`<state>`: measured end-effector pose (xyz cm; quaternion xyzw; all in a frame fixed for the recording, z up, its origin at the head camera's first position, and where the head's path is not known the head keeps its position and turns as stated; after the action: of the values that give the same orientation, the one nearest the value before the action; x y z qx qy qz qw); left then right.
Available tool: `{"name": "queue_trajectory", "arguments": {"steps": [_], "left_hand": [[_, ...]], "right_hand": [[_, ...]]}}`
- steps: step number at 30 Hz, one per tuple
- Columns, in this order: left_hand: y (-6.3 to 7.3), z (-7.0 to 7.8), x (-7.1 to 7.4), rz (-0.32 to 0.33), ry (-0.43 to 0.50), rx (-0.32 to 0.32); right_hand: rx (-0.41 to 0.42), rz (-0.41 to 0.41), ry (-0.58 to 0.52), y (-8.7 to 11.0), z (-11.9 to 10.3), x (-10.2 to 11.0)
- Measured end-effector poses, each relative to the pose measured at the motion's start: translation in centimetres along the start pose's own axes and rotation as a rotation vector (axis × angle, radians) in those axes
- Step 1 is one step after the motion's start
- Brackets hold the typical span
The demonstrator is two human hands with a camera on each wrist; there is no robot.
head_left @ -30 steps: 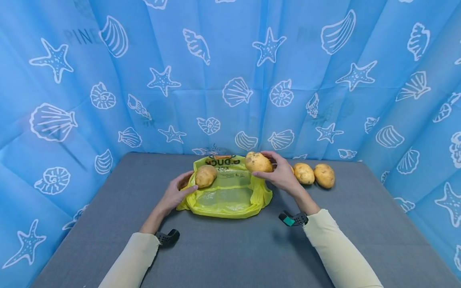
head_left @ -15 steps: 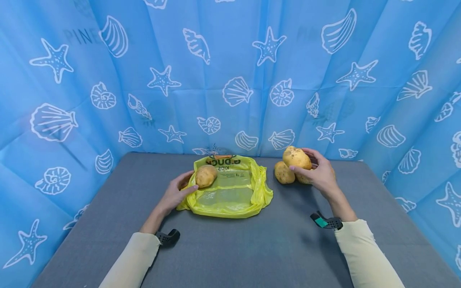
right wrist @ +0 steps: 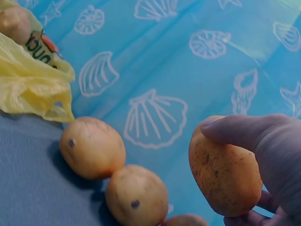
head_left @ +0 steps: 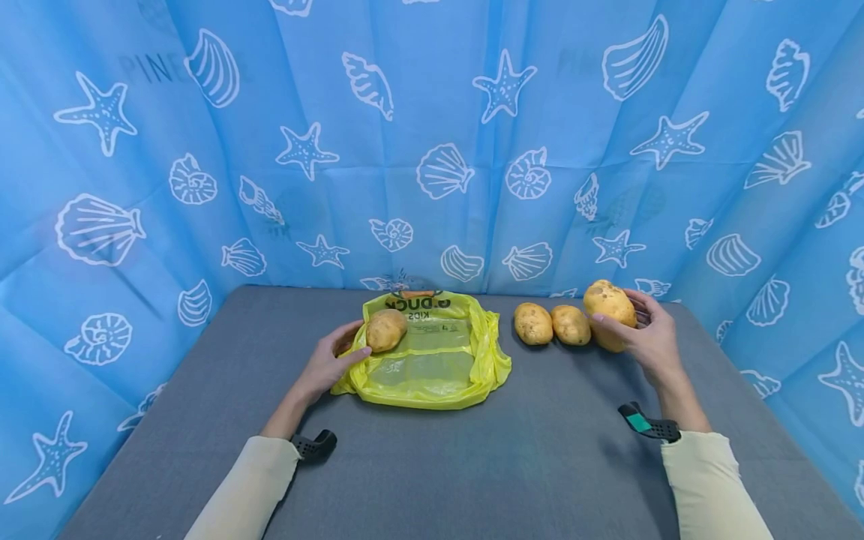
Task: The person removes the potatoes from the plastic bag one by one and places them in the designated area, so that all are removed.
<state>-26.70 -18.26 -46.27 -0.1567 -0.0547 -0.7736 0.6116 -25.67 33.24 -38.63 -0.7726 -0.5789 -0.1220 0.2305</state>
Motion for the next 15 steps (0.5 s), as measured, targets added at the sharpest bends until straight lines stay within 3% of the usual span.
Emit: {"name": "queue_trajectory", "arguments": {"steps": [15], "left_hand": [[0.0, -0.5, 0.0, 0.0, 0.008, 0.004]], "right_hand": [[-0.199, 0.186, -0.071, -0.8, 3.4, 2.6]]}}
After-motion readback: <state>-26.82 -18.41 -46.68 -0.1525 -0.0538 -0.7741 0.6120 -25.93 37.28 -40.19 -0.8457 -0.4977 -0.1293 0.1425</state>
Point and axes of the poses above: each hand's wrist, its own y-axis away from the middle knuckle, its own x-axis out of the back of the hand, z = x × y, the point moved 1 cm from there along -y, towards the middle knuckle, and after that the axes turned 1 degree about -z, right-handed, at the moved point
